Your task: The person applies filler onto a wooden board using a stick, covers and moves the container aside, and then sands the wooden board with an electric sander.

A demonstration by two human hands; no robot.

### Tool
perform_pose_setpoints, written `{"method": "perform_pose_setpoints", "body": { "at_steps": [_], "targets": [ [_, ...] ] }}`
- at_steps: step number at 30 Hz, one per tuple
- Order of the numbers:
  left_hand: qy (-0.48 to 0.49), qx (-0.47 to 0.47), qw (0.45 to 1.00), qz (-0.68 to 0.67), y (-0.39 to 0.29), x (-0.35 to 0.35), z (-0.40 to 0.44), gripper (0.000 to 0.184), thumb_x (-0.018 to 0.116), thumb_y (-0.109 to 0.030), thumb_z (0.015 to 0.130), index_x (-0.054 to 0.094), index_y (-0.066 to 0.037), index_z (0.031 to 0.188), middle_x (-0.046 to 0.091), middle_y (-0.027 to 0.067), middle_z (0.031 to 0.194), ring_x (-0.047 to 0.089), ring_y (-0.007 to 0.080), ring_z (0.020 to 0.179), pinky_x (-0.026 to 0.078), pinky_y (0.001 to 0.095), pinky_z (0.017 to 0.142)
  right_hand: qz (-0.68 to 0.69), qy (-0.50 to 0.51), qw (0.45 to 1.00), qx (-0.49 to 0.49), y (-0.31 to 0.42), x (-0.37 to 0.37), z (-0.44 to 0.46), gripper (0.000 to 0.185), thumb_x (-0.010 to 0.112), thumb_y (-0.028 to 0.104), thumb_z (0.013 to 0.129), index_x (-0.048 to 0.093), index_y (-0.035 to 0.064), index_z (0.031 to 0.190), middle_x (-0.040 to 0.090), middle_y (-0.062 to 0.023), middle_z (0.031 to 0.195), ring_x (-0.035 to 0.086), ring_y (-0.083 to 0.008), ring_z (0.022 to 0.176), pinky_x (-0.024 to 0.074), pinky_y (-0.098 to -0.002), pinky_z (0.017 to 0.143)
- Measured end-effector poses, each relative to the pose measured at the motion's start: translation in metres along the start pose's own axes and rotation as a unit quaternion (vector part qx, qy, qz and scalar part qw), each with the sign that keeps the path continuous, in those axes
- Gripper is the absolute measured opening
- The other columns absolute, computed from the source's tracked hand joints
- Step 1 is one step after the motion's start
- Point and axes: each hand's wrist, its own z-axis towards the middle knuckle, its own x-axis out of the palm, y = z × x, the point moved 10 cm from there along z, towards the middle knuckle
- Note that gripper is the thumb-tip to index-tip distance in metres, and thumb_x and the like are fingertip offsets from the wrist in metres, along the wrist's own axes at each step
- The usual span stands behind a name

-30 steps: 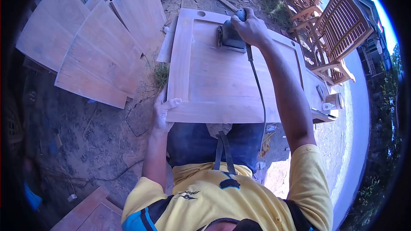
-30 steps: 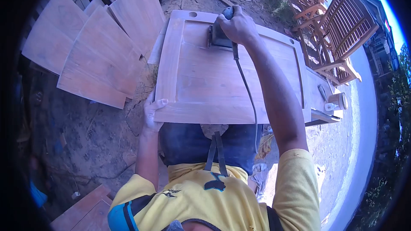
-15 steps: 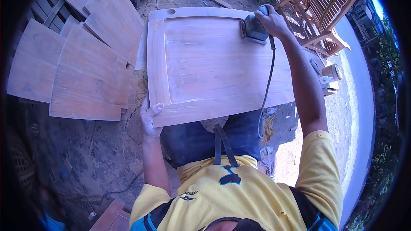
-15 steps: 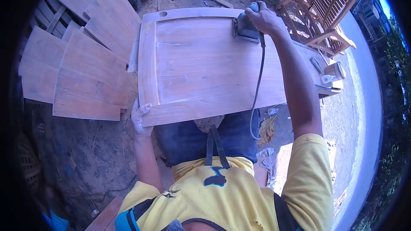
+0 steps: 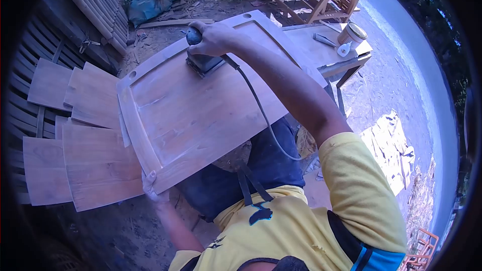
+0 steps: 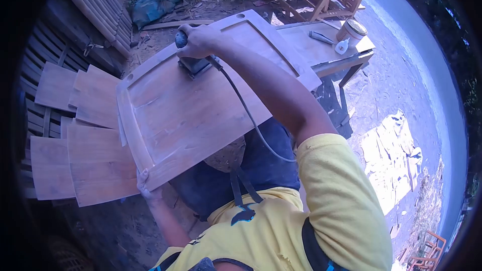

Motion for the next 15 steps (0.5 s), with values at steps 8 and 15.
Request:
{"method": "perform_pose_setpoints", "body": {
  "at_steps": [8, 15],
  "targets": [
    [-0.015, 0.011, 1.0, -0.004, 0.0, -0.009, 0.0, 0.072, 0.064, -0.012, 0.091, 0.04, 0.005, 0.156, 0.06, 0.0208, 0.138, 0.067, 0.032, 0.121, 0.057, 0.0478, 0.105, -0.031, -0.1, 0.992, 0.074, -0.148, -0.062, 0.002, 0.094, 0.072, 0.061, 0.083, 0.045, 0.0123, 0.158, 0.07, -0.0272, 0.135, 0.067, -0.0429, 0.125, 0.053, -0.0468, 0.108],
    [-0.027, 0.016, 0.999, 0.007, -0.002, -0.01, -0.002, 0.071, 0.064, -0.013, 0.091, 0.041, 0.004, 0.156, 0.061, 0.0204, 0.138, 0.067, 0.032, 0.122, 0.057, 0.0471, 0.105, -0.05, -0.106, 0.989, 0.093, -0.138, -0.063, -0.016, 0.091, 0.071, 0.059, 0.084, 0.045, 0.0082, 0.155, 0.072, -0.0273, 0.127, 0.072, -0.0436, 0.116, 0.0557, -0.046, 0.103]
  ]
}}
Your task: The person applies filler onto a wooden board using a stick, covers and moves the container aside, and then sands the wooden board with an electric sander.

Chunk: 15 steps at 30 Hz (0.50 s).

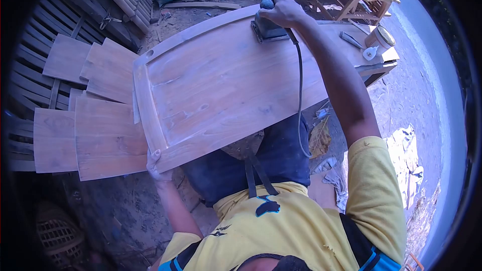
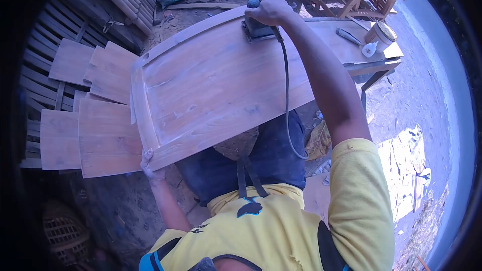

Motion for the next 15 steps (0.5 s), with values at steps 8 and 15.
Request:
{"method": "perform_pose_setpoints", "body": {
  "at_steps": [8, 15],
  "targets": [
    [-0.006, -0.012, 0.999, -0.046, 0.004, -0.008, 0.002, 0.072, 0.063, -0.011, 0.092, 0.04, 0.003, 0.158, 0.06, 0.0219, 0.139, 0.067, 0.0339, 0.122, 0.059, 0.0493, 0.104, 0.06, 0.039, 0.994, -0.08, 0.116, 0.029, -0.059, 0.081, 0.072, 0.051, 0.088, 0.05, 0.0017, 0.148, 0.074, -0.0267, 0.119, 0.071, -0.0422, 0.114, 0.0561, -0.0475, 0.1],
    [-0.002, -0.027, 0.996, -0.079, 0.005, -0.012, 0.004, 0.071, 0.063, -0.006, 0.092, 0.04, 0.005, 0.158, 0.062, 0.0243, 0.139, 0.067, 0.0359, 0.123, 0.056, 0.052, 0.107, 0.083, 0.051, 0.98, -0.176, 0.157, 0.029, -0.157, 0.08, 0.072, 0.047, 0.089, 0.047, -0.0008, 0.148, 0.075, -0.0307, 0.098, 0.072, -0.0492, 0.098, 0.0562, -0.051, 0.095]
  ]
}}
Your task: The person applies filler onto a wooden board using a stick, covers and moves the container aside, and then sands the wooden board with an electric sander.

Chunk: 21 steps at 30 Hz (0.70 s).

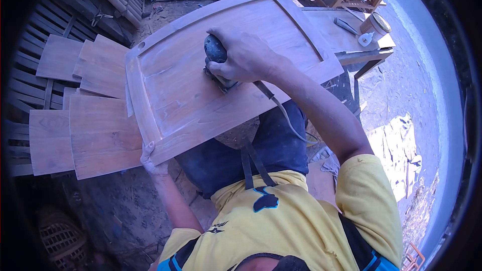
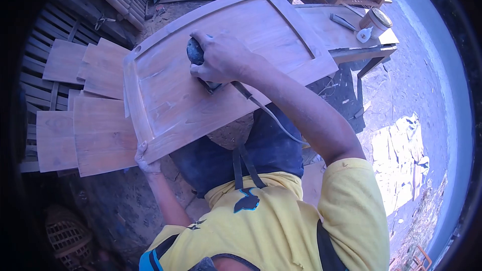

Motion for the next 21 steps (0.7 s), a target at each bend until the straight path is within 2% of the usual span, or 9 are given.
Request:
{"method": "perform_pose_setpoints", "body": {
  "at_steps": [2, 4, 6, 9, 11, 13, 18, 20, 21],
  "targets": [
    [-0.021, 0.009, 1.0, 0.006, 0.0, 0.002, 0.0, 0.072, 0.063, -0.005, 0.09, 0.039, 0.005, 0.158, 0.061, 0.0234, 0.139, 0.067, 0.0344, 0.122, 0.058, 0.05, 0.104, 0.001, 0.044, 0.996, 0.079, -0.023, -0.017, -0.023, 0.084, 0.073, 0.047, 0.088, 0.044, 0.0002, 0.152, 0.074, -0.0323, 0.099, 0.072, -0.0492, 0.098, 0.0557, -0.0527, 0.094],
    [-0.015, 0.004, 1.0, -0.003, 0.001, 0.008, -0.001, 0.072, 0.063, -0.005, 0.09, 0.04, 0.006, 0.157, 0.061, 0.0233, 0.138, 0.068, 0.0341, 0.121, 0.059, 0.0494, 0.103, -0.039, -0.008, 0.994, 0.103, -0.064, -0.037, -0.041, 0.086, 0.072, 0.047, 0.089, 0.041, 0.0034, 0.156, 0.074, -0.0326, 0.103, 0.072, -0.0488, 0.1, 0.0557, -0.0531, 0.095],
    [-0.009, -0.004, 1.0, -0.01, 0.003, 0.01, -0.002, 0.071, 0.063, -0.005, 0.09, 0.04, 0.007, 0.157, 0.061, 0.0233, 0.138, 0.068, 0.0338, 0.12, 0.06, 0.0489, 0.102, -0.055, -0.033, 0.984, 0.165, -0.094, -0.059, -0.056, 0.079, 0.071, 0.048, 0.091, 0.045, 0.0137, 0.156, 0.074, -0.0281, 0.112, 0.073, -0.0464, 0.105, 0.0559, -0.0518, 0.095],
    [-0.022, -0.007, 0.999, -0.024, 0.008, 0.005, 0.001, 0.066, 0.064, -0.006, 0.091, 0.046, 0.006, 0.153, 0.065, 0.0221, 0.133, 0.07, 0.0329, 0.116, 0.061, 0.0481, 0.1, -0.043, -0.038, 0.982, 0.178, -0.107, -0.068, -0.062, 0.083, 0.071, 0.05, 0.092, 0.041, 0.0083, 0.158, 0.074, -0.0319, 0.112, 0.072, -0.0486, 0.105, 0.0547, -0.0529, 0.097],
    [-0.078, -0.017, 0.996, -0.03, 0.014, -0.017, 0.003, 0.057, 0.066, -0.008, 0.094, 0.052, 0.005, 0.148, 0.068, 0.0207, 0.128, 0.072, 0.032, 0.113, 0.061, 0.0484, 0.1, -0.045, -0.031, 0.984, 0.169, -0.083, -0.058, -0.06, 0.082, 0.07, 0.05, 0.093, 0.041, 0.0078, 0.157, 0.074, -0.0324, 0.111, 0.072, -0.0494, 0.105, 0.0545, -0.0537, 0.097],
    [-0.068, -0.017, 0.996, -0.056, 0.01, 0.003, -0.002, 0.055, 0.066, -0.01, 0.095, 0.053, 0.004, 0.146, 0.069, 0.0201, 0.127, 0.072, 0.0317, 0.112, 0.062, 0.0485, 0.1, -0.032, -0.049, 0.989, 0.133, -0.052, -0.042, -0.053, 0.078, 0.069, 0.048, 0.094, 0.043, 0.0075, 0.155, 0.073, -0.0342, 0.105, 0.072, -0.0518, 0.101, 0.0546, -0.0558, 0.095],
    [-0.037, -0.04, 0.99, -0.13, 0.02, 0.0, 0.003, 0.051, 0.066, -0.011, 0.098, 0.054, 0.004, 0.145, 0.069, 0.02, 0.127, 0.072, 0.033, 0.114, 0.061, 0.0496, 0.1, 0.024, 0.014, 0.998, 0.057, 0.052, 0.02, -0.015, 0.082, 0.068, 0.044, 0.093, 0.041, -0.0075, 0.151, 0.072, -0.0354, 0.094, 0.072, -0.0537, 0.091, 0.0574, -0.0553, 0.089],
    [-0.04, -0.033, 0.992, -0.111, 0.013, 0.005, -0.001, 0.051, 0.064, -0.01, 0.098, 0.053, 0.004, 0.146, 0.069, 0.0203, 0.129, 0.071, 0.0335, 0.115, 0.061, 0.05, 0.101, 0.031, 0.006, 0.999, 0.014, 0.092, 0.045, 0.002, 0.08, 0.069, 0.046, 0.094, 0.042, -0.0013, 0.154, 0.073, -0.034, 0.096, 0.072, -0.0531, 0.094, 0.0568, -0.0554, 0.092],
    [-0.046, -0.029, 0.994, -0.091, 0.014, 0.008, -0.001, 0.052, 0.063, -0.009, 0.099, 0.052, 0.004, 0.148, 0.068, 0.0207, 0.13, 0.071, 0.0339, 0.116, 0.06, 0.0503, 0.102, 0.03, 0.038, 0.999, 0.006, 0.11, 0.054, 0.007, 0.081, 0.069, 0.046, 0.093, 0.044, -0.0011, 0.153, 0.073, -0.034, 0.096, 0.072, -0.0531, 0.093, 0.057, -0.0554, 0.091]
  ]
}}
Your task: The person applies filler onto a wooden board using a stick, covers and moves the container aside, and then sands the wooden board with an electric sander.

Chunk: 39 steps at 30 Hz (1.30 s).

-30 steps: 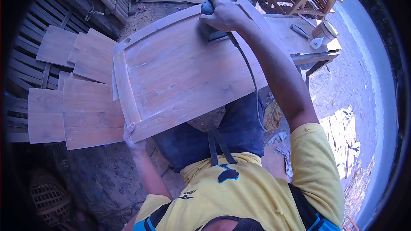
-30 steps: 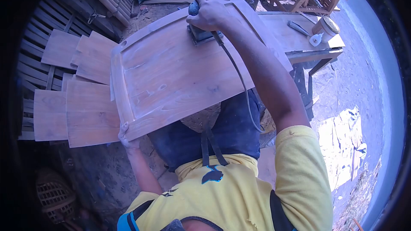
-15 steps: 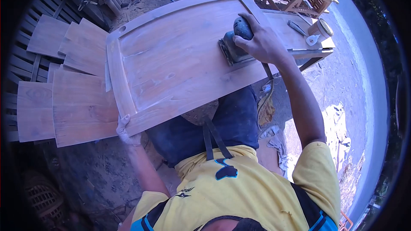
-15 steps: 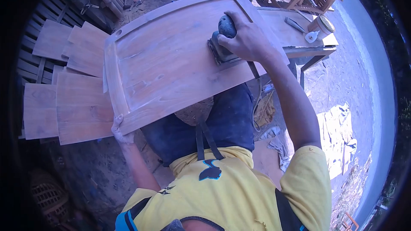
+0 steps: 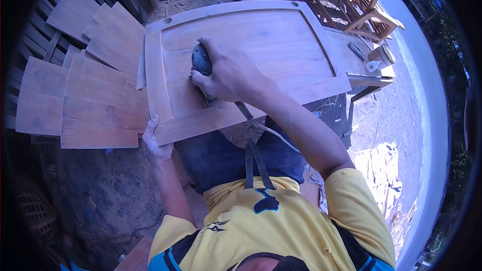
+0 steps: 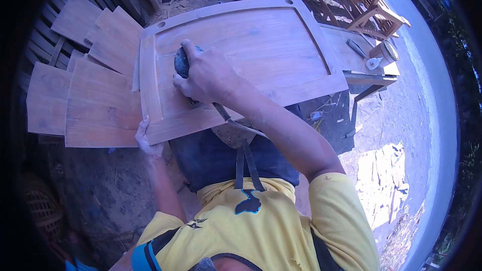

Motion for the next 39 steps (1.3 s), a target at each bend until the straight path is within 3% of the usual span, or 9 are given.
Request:
{"method": "perform_pose_setpoints", "body": {
  "at_steps": [5, 10, 12, 13, 15, 17, 21, 29, 39],
  "targets": [
    [0.056, 0.021, 0.997, 0.051, -0.006, 0.003, -0.001, 0.061, 0.061, -0.006, 0.098, 0.043, 0.006, 0.155, 0.06, 0.0238, 0.143, 0.065, 0.0346, 0.128, 0.055, 0.0509, 0.11, -0.008, 0.015, 1.0, -0.019, -0.003, 0.001, 0.009, 0.084, 0.072, 0.049, 0.089, 0.047, -0.0008, 0.152, 0.072, -0.0345, 0.099, 0.072, -0.0521, 0.094, 0.0576, -0.0549, 0.09],
    [0.156, 0.045, 0.963, 0.214, -0.03, 0.064, -0.004, 0.068, 0.059, -0.006, 0.098, 0.036, 0.006, 0.161, 0.049, 0.0297, 0.156, 0.055, 0.0365, 0.141, 0.044, 0.0481, 0.12, -0.069, -0.037, 0.994, 0.073, -0.13, -0.064, 0.014, 0.088, 0.078, 0.05, 0.083, 0.049, 0.005, 0.153, 0.076, -0.0266, 0.112, 0.073, -0.0445, 0.106, 0.0562, -0.0486, 0.098],
    [-0.024, 0.29, 0.792, 0.536, -0.09, 0.083, -0.004, 0.066, 0.056, -0.011, 0.101, 0.035, 0.003, 0.163, 0.046, 0.029, 0.16, 0.049, 0.0385, 0.147, 0.039, 0.0448, 0.122, -0.051, -0.065, 0.991, 0.1, -0.171, -0.086, 0.024, 0.088, 0.08, 0.049, 0.081, 0.05, 0.0057, 0.152, 0.076, -0.0261, 0.114, 0.073, -0.0432, 0.108, 0.0557, -0.0476, 0.099],
    [-0.015, 0.29, 0.791, 0.538, -0.095, 0.111, -0.001, 0.066, 0.056, -0.011, 0.101, 0.035, 0.003, 0.163, 0.046, 0.029, 0.16, 0.049, 0.0385, 0.147, 0.039, 0.0448, 0.122, -0.054, -0.081, 0.99, 0.105, -0.186, -0.095, 0.03, 0.086, 0.082, 0.044, 0.08, 0.052, 0.0069, 0.151, 0.075, -0.0257, 0.115, 0.072, -0.0427, 0.109, 0.0559, -0.0464, 0.099],
    [0.173, 0.34, 0.616, 0.689, -0.065, 0.218, 0.003, 0.064, 0.053, -0.018, 0.106, 0.034, -0.003, 0.165, 0.042, 0.0236, 0.166, 0.04, 0.041, 0.154, 0.036, 0.0475, 0.124, -0.058, -0.098, 0.988, 0.109, -0.205, -0.111, 0.034, 0.084, 0.085, 0.039, 0.078, 0.054, 0.0082, 0.15, 0.075, -0.0254, 0.117, 0.072, -0.0423, 0.11, 0.0562, -0.0452, 0.099],
    [0.305, 0.264, 0.535, 0.742, 0.01, 0.26, 0.043, 0.064, 0.052, -0.028, 0.109, 0.033, -0.008, 0.167, 0.035, 0.0187, 0.171, 0.03, 0.0417, 0.159, 0.03, 0.0553, 0.128, -0.064, -0.124, 0.986, 0.097, -0.206, -0.12, 0.041, 0.079, 0.083, 0.037, 0.079, 0.057, 0.0073, 0.147, 0.073, -0.0242, 0.122, 0.07, -0.0408, 0.114, 0.0547, -0.0445, 0.102],
    [0.291, 0.234, 0.299, 0.878, 0.121, 0.282, 0.114, 0.075, 0.044, -0.056, 0.109, 0.028, -0.016, 0.171, 0.02, 0.0158, 0.178, 0.013, 0.0348, 0.166, 0.009, 0.0567, 0.133, -0.102, -0.144, 0.975, 0.135, -0.206, -0.16, -0.006, 0.087, 0.081, 0.039, 0.077, 0.05, 0.0161, 0.154, 0.07, -0.0267, 0.125, 0.069, -0.0424, 0.116, 0.0547, -0.0471, 0.102],
    [0.315, 0.239, 0.329, 0.858, 0.158, 0.322, 0.139, 0.081, 0.053, -0.056, 0.105, 0.026, -0.019, 0.171, 0.018, 0.0123, 0.179, 0.012, 0.0331, 0.166, 0.009, 0.0557, 0.134, -0.091, -0.156, 0.957, 0.228, -0.36, -0.22, -0.082, 0.084, 0.083, 0.033, 0.08, 0.047, 0.0093, 0.152, 0.07, -0.0242, 0.126, 0.071, -0.0389, 0.116, 0.0528, -0.0468, 0.103],
    [0.314, 0.203, 0.336, 0.864, 0.161, 0.332, 0.149, 0.08, 0.064, -0.043, 0.098, 0.033, -0.024, 0.17, 0.023, 0.0095, 0.178, 0.017, 0.0322, 0.165, 0.011, 0.0567, 0.133, -0.082, -0.136, 0.957, 0.243, -0.385, -0.222, 0.098, 0.071, 0.082, 0.037, 0.079, 0.053, 0.008, 0.137, 0.07, -0.0317, 0.118, 0.069, -0.0488, 0.109, 0.0565, -0.0534, 0.095]
  ]
}}
